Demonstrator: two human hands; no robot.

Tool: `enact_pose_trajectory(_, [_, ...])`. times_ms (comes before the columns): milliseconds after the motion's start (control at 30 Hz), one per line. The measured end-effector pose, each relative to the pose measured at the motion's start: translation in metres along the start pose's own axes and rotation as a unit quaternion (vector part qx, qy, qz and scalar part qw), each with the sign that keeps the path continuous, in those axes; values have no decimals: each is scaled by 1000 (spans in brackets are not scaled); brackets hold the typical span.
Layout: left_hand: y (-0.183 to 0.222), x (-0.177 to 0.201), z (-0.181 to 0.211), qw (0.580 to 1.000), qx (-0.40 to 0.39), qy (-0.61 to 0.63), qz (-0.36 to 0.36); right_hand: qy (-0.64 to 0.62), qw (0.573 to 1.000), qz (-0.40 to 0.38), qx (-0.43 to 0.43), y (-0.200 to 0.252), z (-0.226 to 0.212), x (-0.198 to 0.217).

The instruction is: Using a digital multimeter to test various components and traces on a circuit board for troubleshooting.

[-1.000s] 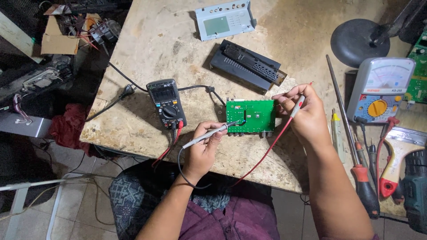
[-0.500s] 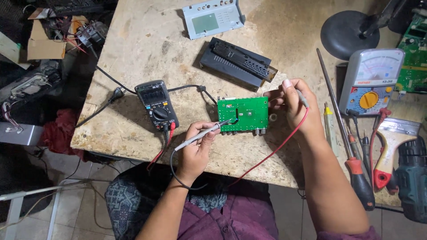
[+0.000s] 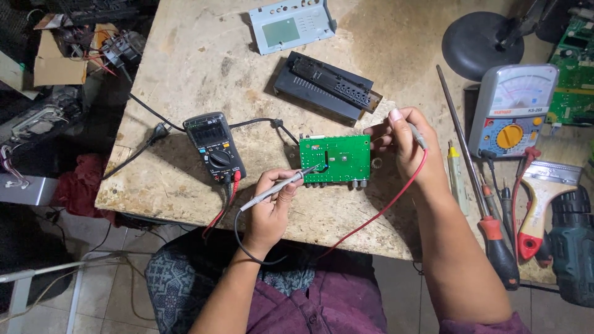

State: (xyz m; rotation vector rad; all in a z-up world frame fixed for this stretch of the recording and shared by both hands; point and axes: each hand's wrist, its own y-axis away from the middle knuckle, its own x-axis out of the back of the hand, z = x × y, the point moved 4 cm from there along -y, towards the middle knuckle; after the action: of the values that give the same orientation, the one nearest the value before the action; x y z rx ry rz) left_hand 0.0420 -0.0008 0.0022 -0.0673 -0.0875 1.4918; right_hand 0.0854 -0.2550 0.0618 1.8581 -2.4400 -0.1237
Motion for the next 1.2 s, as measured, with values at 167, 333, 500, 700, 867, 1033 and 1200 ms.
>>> enact_pose_trajectory(167, [0, -1, 3, 1000, -5, -7, 1, -9, 1000, 2, -2, -1, 3, 1])
enact_pose_trajectory(333, [0, -1, 3, 1000, -5, -8, 3, -6, 1000, 9, 16, -13, 30, 12])
enact_pose_trajectory(500, [0, 1, 1, 1000, -2, -15, 0, -21, 1000, -2, 19, -12, 26, 10])
enact_pose_trajectory(700, [0, 0, -5, 1000, 5, 2, 3, -45, 998, -38, 18, -6, 17, 5])
enact_pose_trajectory(867, [-1, 0, 0, 1000, 3, -3, 1, -36, 997, -63, 40, -11, 25, 5])
enact_pose_trajectory(1033, [0, -1, 3, 1000, -6, 2, 0, -20, 996, -65, 54, -12, 25, 8])
enact_pose_trajectory(1200, [1, -1, 8, 1000, -29, 3, 2, 5, 996, -60, 66, -15, 29, 11])
